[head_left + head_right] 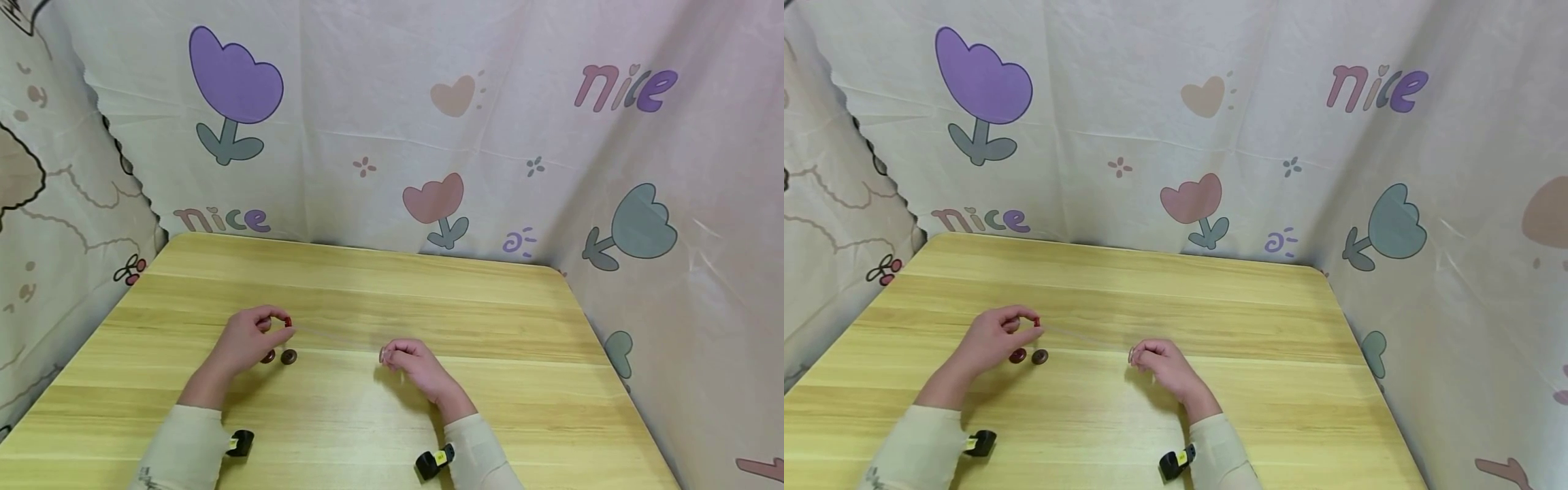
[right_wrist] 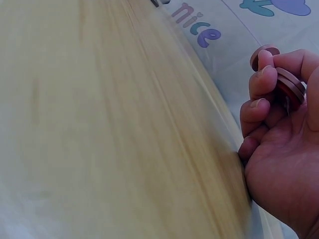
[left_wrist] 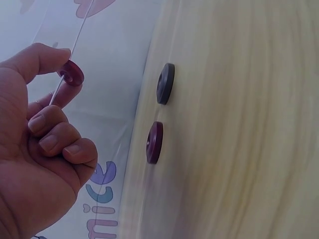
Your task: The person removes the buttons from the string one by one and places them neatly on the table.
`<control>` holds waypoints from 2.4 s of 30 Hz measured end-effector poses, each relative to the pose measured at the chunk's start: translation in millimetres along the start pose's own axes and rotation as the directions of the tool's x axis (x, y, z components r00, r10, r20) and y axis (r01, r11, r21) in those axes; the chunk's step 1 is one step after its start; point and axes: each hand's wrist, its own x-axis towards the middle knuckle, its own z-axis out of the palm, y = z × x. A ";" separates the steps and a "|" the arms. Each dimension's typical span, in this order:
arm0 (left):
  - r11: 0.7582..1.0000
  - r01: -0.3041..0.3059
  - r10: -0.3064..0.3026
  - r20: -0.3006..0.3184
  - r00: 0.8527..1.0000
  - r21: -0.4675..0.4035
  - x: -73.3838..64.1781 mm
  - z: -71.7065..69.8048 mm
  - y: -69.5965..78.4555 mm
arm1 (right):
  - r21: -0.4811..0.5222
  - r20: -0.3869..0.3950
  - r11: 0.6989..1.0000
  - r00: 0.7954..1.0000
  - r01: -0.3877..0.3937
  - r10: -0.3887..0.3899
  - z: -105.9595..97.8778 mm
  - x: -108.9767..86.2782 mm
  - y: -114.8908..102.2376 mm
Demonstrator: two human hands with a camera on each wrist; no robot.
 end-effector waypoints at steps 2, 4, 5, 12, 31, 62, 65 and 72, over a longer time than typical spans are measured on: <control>1.000 -0.002 0.002 -0.009 1.000 0.014 -0.4 -2.2 -1.5 | 0.008 -0.001 1.000 1.000 -0.001 0.001 0.6 0.1 0.1; 0.999 -0.003 0.004 -0.020 1.000 0.036 -0.8 -4.3 -2.9 | 0.011 -0.002 1.000 1.000 -0.003 0.003 1.0 0.3 0.2; 0.999 -0.004 0.005 -0.026 1.000 0.049 -0.9 -5.3 -3.9 | 0.013 -0.002 1.000 1.000 -0.004 0.004 1.2 0.3 0.3; 0.996 -0.006 0.011 -0.051 0.999 0.093 -1.6 -11.6 -8.9 | 0.013 -0.001 1.000 1.000 -0.005 0.005 1.0 0.6 1.7; 0.994 0.017 -0.007 -0.093 0.996 0.109 -9.1 -29.3 -17.5 | 0.020 0.022 1.000 1.000 0.019 -0.019 -0.7 -0.3 0.0; 0.975 0.006 -0.011 0.024 1.000 0.222 -23.3 -34.9 -44.4 | 0.034 0.016 0.999 1.000 0.022 -0.023 -0.6 -1.1 -3.5; 0.972 0.003 -0.010 0.028 1.000 0.235 -23.1 -35.1 -45.5 | 0.036 0.016 0.999 1.000 0.021 -0.021 -1.1 -0.8 -2.7; 0.962 0.031 -0.044 0.044 0.998 0.272 -23.5 -35.9 -47.4 | 0.043 0.014 0.999 1.000 0.018 -0.019 -2.1 0.2 -0.5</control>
